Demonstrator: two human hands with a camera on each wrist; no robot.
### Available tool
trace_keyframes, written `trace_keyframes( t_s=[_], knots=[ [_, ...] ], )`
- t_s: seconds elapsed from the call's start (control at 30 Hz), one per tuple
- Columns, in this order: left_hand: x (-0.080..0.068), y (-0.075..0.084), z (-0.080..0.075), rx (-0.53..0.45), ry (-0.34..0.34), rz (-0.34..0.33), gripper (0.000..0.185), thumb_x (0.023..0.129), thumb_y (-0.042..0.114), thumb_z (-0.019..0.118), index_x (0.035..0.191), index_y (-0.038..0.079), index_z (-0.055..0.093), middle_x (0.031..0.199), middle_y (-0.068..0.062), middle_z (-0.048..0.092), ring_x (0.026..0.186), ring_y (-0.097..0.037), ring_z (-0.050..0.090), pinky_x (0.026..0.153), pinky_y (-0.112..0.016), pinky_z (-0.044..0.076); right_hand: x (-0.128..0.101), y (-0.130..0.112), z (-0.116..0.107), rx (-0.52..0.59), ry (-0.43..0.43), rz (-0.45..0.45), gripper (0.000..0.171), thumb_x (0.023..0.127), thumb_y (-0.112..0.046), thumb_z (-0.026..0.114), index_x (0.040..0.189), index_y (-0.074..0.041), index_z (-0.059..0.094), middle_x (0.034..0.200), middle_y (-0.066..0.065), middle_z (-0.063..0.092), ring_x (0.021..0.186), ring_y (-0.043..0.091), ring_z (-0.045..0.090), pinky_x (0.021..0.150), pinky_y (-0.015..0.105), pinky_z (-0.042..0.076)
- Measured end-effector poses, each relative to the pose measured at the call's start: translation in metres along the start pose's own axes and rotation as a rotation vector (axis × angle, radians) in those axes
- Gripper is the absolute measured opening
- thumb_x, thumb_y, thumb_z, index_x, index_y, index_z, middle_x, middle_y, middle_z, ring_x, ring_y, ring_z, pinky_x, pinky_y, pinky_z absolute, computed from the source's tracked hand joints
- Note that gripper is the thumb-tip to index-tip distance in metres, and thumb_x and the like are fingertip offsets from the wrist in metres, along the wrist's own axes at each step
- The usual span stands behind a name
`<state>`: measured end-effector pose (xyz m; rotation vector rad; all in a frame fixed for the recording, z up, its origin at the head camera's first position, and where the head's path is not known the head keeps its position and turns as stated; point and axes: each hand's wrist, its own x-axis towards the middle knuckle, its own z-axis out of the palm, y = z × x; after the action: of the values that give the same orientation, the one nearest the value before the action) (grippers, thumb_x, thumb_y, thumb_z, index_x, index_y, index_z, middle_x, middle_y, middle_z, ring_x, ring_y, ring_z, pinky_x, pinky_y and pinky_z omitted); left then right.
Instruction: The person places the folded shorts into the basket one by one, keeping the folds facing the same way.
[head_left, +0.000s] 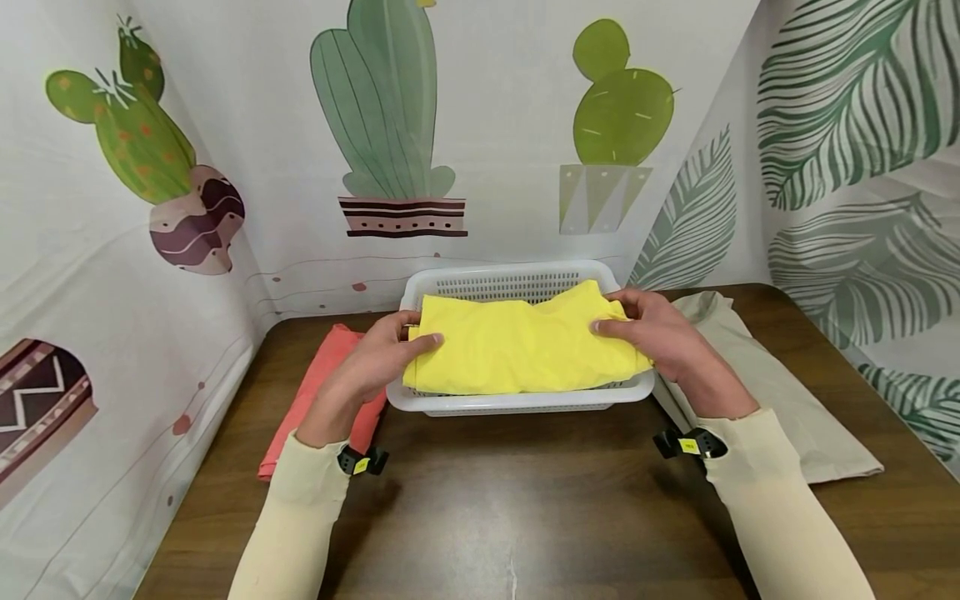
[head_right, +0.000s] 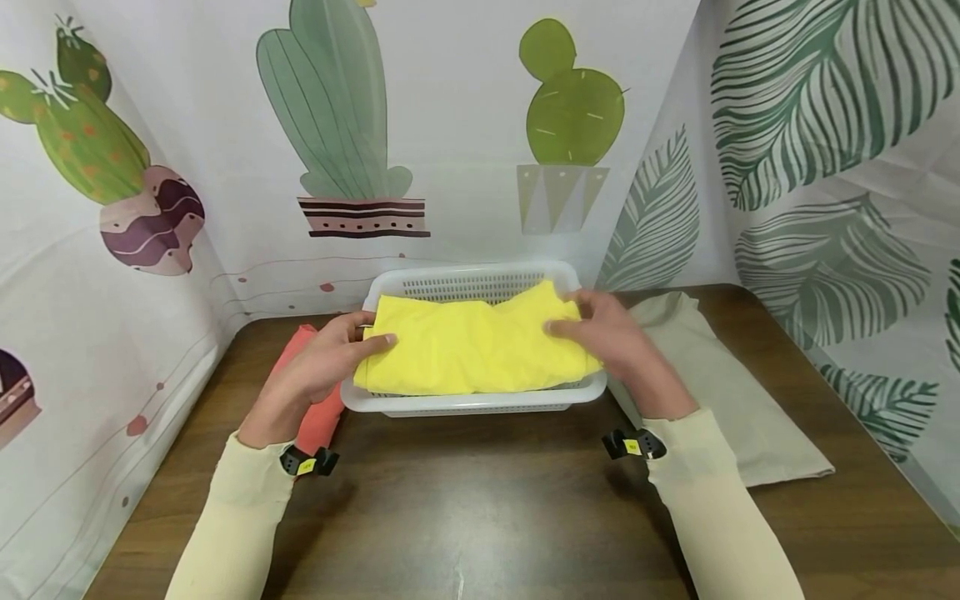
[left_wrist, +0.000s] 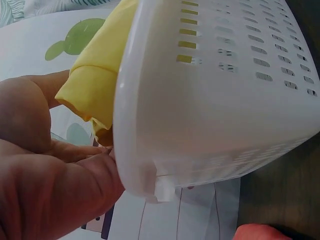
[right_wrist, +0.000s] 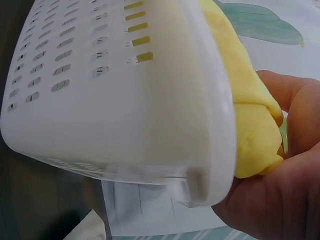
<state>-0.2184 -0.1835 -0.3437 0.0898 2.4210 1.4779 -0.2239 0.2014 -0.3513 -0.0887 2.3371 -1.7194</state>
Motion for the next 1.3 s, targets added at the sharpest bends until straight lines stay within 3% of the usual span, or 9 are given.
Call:
trace_keyframes(
  t_s=[0.3,0.6,0.9,1.3],
  knots=[
    [0.001,0.0,0.003,0.037,0.015,-0.013,0.058,0.103,0.025,0.071,0.151,0.003,0.048,0.129,-0.015,0.062,0.098,-0.022,0.067,0.081,-0.027,0.057,0.0,-0.001,0.003,-0.086,0.008,-0.003,0.06,0.099,-0.014,0.073,0.15,0.005,0.046,0.13,0.021,0.057,0.09,0.016,0.069,0.076,0.026,0.061],
    [-0.001,0.0,0.006,0.073,0.016,0.012,0.061,0.104,0.023,0.069,0.156,0.001,0.045,0.135,-0.017,0.059,0.098,-0.022,0.067,0.081,-0.028,0.058,-0.002,-0.005,0.007,-0.262,0.047,-0.007,0.07,0.101,-0.019,0.07,0.157,0.007,0.037,0.152,0.029,0.043,0.111,0.031,0.058,0.079,0.022,0.055],
    [0.001,0.0,0.01,0.159,0.043,0.021,0.06,0.105,0.024,0.068,0.156,0.002,0.047,0.132,-0.016,0.062,0.099,-0.023,0.064,0.08,-0.03,0.056,-0.002,-0.005,0.011,-0.344,0.073,-0.007,0.069,0.102,-0.019,0.069,0.157,0.007,0.037,0.16,0.032,0.037,0.134,0.042,0.044,0.105,0.051,0.05],
    [-0.002,0.003,0.016,0.345,0.094,0.043,0.063,0.105,0.03,0.068,0.156,0.0,0.046,0.146,-0.017,0.058,0.118,-0.03,0.058,0.099,-0.044,0.052,-0.003,-0.005,0.015,-0.394,0.087,-0.011,0.067,0.102,-0.019,0.068,0.156,0.008,0.039,0.157,0.032,0.04,0.135,0.044,0.043,0.111,0.058,0.044]
  ],
)
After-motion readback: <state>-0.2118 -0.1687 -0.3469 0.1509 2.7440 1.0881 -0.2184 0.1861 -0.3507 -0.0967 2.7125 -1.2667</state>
